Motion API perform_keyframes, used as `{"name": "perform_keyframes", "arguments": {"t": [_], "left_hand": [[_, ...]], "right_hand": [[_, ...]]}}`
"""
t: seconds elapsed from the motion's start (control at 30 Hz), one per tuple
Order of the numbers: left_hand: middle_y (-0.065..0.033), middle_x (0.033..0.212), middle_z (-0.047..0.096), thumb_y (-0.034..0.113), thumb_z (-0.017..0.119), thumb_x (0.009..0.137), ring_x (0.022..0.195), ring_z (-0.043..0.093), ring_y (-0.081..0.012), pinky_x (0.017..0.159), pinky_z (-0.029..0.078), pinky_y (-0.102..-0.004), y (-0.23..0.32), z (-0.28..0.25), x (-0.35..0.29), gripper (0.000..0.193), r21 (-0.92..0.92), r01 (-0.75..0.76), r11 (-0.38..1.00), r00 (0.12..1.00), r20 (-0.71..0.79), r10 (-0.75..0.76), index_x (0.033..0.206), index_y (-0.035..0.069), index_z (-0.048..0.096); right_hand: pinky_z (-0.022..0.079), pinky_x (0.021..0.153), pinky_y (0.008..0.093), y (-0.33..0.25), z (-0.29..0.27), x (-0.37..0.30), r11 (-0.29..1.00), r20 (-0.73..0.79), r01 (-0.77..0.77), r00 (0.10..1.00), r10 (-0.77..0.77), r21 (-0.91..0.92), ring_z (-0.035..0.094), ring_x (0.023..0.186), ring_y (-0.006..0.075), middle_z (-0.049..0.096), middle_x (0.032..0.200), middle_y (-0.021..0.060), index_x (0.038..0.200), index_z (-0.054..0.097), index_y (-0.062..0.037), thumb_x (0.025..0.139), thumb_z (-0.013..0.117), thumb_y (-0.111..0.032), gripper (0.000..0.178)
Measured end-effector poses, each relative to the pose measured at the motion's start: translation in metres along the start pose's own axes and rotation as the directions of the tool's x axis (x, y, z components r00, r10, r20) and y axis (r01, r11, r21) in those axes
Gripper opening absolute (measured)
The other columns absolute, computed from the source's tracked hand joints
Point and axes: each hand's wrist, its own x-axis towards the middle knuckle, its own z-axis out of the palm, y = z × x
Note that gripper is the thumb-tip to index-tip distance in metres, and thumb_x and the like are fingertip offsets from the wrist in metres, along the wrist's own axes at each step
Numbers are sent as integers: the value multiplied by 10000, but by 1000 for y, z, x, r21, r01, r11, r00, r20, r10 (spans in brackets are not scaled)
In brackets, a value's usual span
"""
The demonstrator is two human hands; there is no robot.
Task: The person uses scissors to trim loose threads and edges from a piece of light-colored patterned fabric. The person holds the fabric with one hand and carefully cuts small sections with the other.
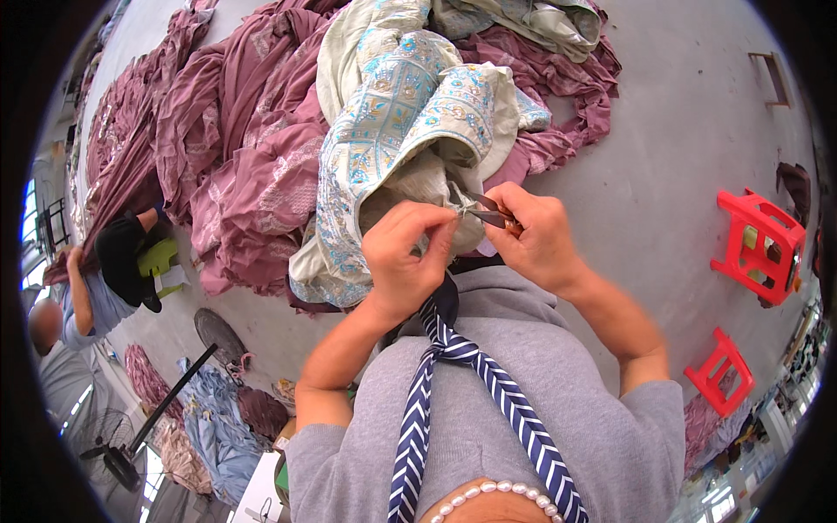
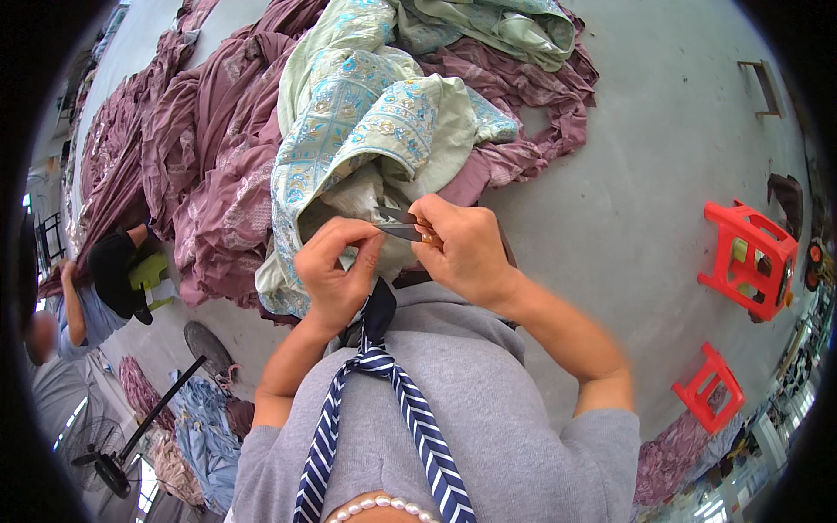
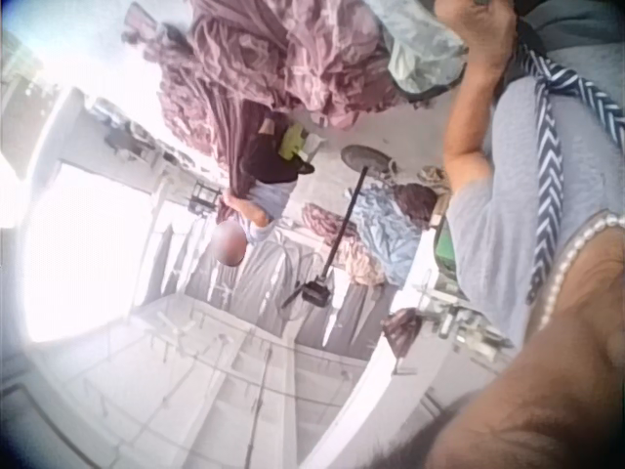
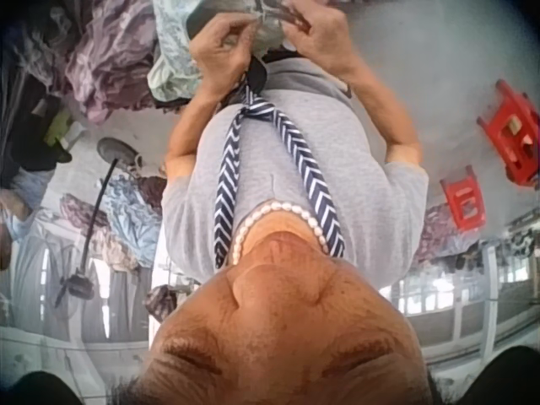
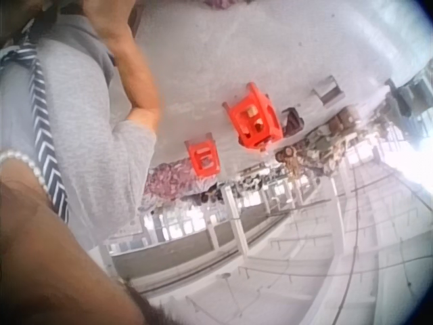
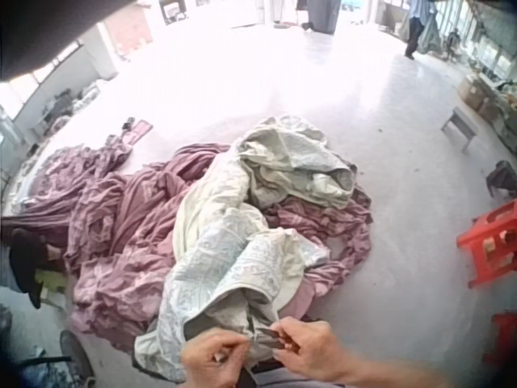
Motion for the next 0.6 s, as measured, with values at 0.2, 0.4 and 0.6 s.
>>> {"name": "perform_keyframes", "arguments": {"t": [0.2, 0.4, 0.6], "left_hand": [[-53, 728, 618, 29, 659, 785, 634, 574, -91, 581, 462, -228, 3, -1, 1, 120, -151, 343, 927, 938, 116, -328, 894, -14, 635], [-82, 812, 653, 57, 650, 784, 702, 597, -88, 652, 491, -232, 15, -15, 19, 214, 14, 384, 923, 862, 353, -364, 970, -48, 635], [-63, 696, 625, 44, 660, 812, 574, 556, -81, 541, 450, -229, 5, -4, 15, 132, 77, -20, 997, 981, 194, 5, 919, -32, 647]], "right_hand": [[336, 471, 190, 4, 6, -7, 964, 21, -143, 990, 142, 225, 396, 531, 17, 485, 620, -21, 899, 580, -8, 775, 640, -11, 138], [345, 476, 184, 6, 5, -9, 986, -13, 58, 998, -57, 154, 401, 535, 15, 483, 622, -17, 891, 579, -10, 751, 629, 14, 150], [351, 485, 183, 5, 5, -11, 981, -57, -38, 997, 50, 192, 423, 565, 0, 504, 652, -51, 879, 568, -10, 829, 595, -13, 57]]}}
